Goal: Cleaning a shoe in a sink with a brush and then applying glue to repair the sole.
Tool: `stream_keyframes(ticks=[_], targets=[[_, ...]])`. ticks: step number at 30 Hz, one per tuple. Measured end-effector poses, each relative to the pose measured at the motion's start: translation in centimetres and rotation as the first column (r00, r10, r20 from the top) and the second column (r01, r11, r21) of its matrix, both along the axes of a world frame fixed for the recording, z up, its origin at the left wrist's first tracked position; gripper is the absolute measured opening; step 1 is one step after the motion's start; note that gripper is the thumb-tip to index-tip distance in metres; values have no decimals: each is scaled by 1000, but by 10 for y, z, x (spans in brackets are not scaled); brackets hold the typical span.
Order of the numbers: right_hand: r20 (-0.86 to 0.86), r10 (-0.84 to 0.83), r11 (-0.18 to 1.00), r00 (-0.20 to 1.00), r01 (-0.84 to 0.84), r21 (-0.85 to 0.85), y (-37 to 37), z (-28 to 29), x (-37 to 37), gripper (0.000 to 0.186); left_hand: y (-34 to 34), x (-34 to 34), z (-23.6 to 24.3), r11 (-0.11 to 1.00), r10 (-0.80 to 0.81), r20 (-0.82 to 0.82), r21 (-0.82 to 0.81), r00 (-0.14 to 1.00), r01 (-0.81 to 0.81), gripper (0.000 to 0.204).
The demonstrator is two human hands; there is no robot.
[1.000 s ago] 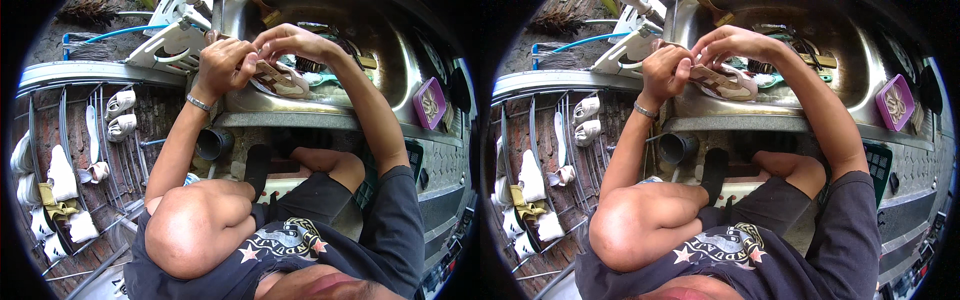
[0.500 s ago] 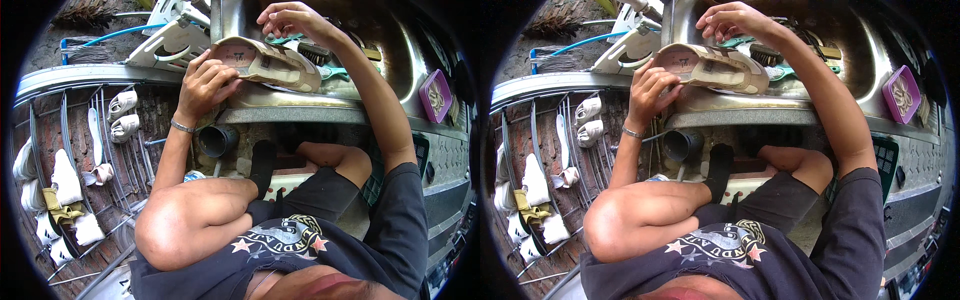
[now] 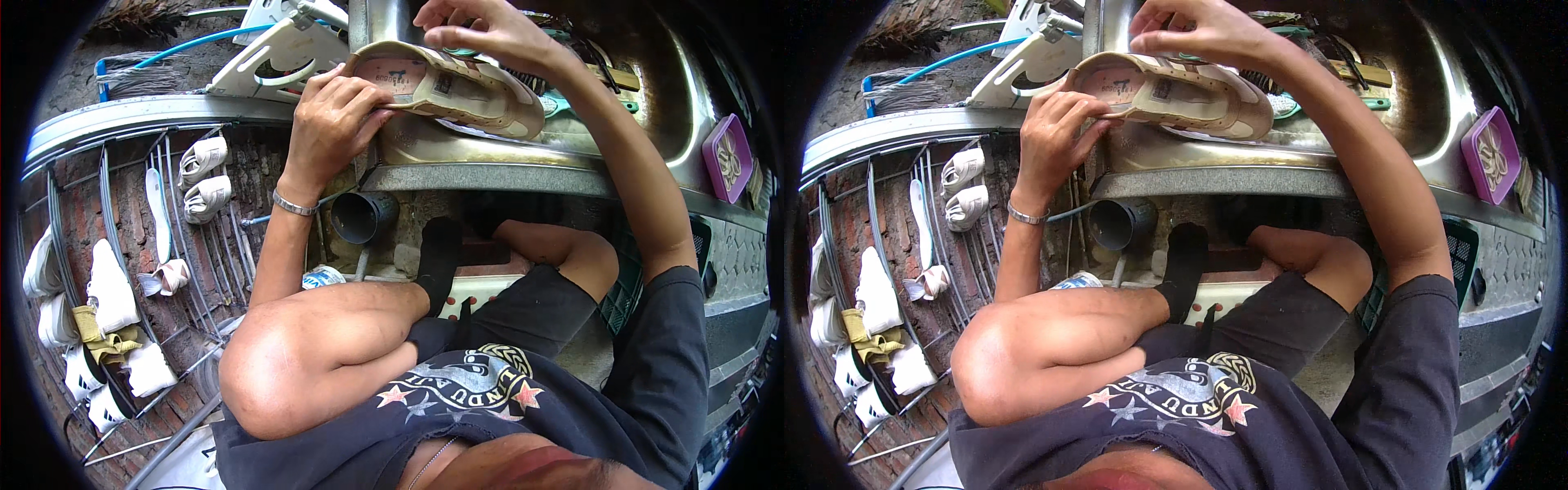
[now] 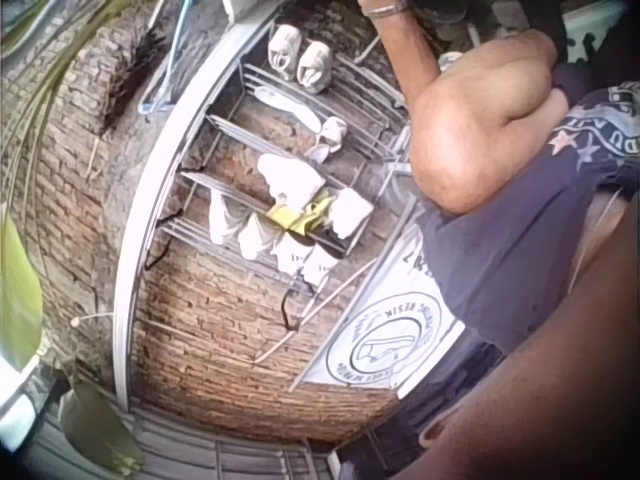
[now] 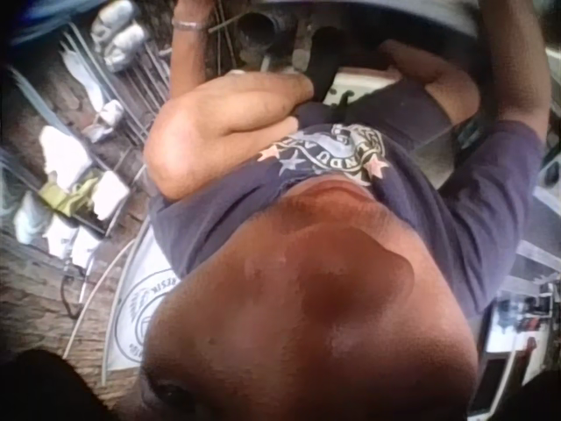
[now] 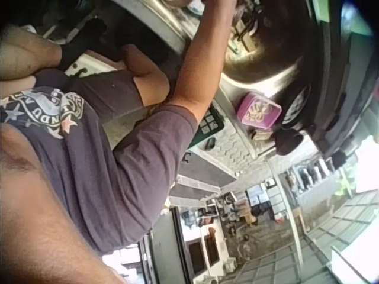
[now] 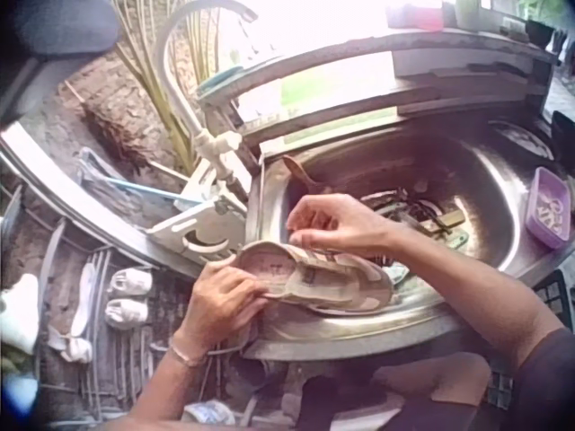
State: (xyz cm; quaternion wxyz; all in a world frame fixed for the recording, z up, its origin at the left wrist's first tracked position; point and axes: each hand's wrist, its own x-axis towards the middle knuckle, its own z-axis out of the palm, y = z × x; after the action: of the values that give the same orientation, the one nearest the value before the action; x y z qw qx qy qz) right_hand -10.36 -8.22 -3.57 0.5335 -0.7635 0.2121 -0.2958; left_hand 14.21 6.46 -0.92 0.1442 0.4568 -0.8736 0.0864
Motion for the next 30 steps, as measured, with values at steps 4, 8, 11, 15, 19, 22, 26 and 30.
stream_keyframes(ticks=[4, 8, 11, 15, 19, 22, 26, 30], targets=[[-152, -187, 901, 971, 107, -421, 23, -3, 14, 31, 5, -19, 10, 997, -74, -35, -23, 997, 73, 19], [4, -89, 987, 996, 89, -134, 18, -12, 19, 19, 5, -31, 19, 996, 86, -256, 50, 963, -76, 24], [-125, 56, 997, 991, -48, 65, 8, -20, 15, 24, -8, -27, 20, 946, 324, -454, 179, 830, -272, 25], [-25, 116, 960, 993, -106, 259, 4, -33, 17, 29, -24, -6, 19, 727, 474, -419, 683, 774, -75, 25], [155, 90, 822, 984, -161, 546, 5, -42, 22, 18, -43, 3, 12, 599, 464, -354, 801, 812, 7, 25], [184, 110, 806, 977, -196, 558, 4, -45, 24, 15, -61, 0, 5, 539, 453, -322, 842, 832, 32, 25], [196, 94, 806, 976, -190, 561, 2, -44, 22, 15, -79, -5, -2, 487, 452, -301, 872, 840, 50, 26], [221, 87, 789, 972, -202, 580, 4, -43, 21, 16, -80, -3, -6, 464, 470, -306, 884, 828, 63, 26]])
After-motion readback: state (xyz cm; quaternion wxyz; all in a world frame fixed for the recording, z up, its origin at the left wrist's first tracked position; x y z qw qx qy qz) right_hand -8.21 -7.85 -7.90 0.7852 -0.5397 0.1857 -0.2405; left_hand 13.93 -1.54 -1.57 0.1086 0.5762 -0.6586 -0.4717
